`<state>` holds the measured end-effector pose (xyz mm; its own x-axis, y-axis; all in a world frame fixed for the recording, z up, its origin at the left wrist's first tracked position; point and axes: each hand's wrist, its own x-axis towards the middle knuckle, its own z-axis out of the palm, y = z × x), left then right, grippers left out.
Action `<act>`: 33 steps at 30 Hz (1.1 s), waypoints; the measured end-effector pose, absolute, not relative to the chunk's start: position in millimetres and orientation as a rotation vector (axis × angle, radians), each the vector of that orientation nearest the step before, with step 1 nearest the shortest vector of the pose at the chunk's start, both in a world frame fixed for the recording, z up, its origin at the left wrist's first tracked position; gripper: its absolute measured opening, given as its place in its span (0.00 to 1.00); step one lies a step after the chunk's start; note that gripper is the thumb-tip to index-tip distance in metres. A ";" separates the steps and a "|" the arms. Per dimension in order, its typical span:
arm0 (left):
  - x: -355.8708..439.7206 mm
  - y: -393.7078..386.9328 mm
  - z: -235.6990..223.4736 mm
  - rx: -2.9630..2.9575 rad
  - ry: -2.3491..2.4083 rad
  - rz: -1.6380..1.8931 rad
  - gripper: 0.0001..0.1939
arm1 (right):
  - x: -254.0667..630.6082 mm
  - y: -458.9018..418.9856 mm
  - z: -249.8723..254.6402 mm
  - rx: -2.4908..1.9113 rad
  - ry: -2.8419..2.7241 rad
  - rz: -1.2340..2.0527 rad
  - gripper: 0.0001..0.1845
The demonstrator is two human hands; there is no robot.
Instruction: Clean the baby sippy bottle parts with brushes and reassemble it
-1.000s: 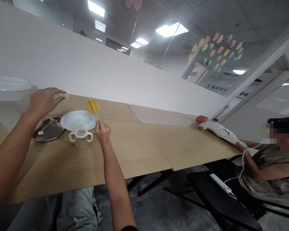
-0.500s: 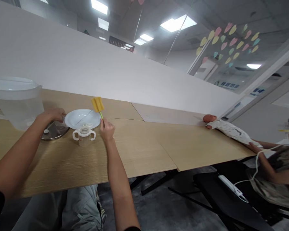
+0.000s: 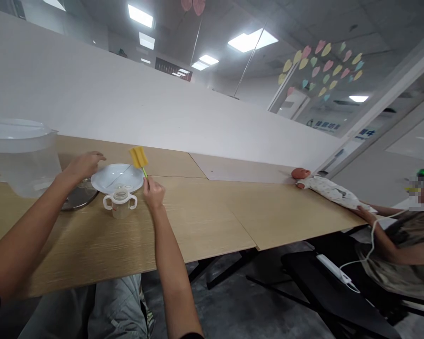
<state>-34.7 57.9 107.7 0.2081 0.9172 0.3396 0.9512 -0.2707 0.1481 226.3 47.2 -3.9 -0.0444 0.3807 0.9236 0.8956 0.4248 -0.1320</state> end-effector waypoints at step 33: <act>31.3 13.6 145.7 -2.442 -1.303 -2.278 0.40 | 224.0 43.7 -3.8 -0.965 -1.699 -0.799 0.18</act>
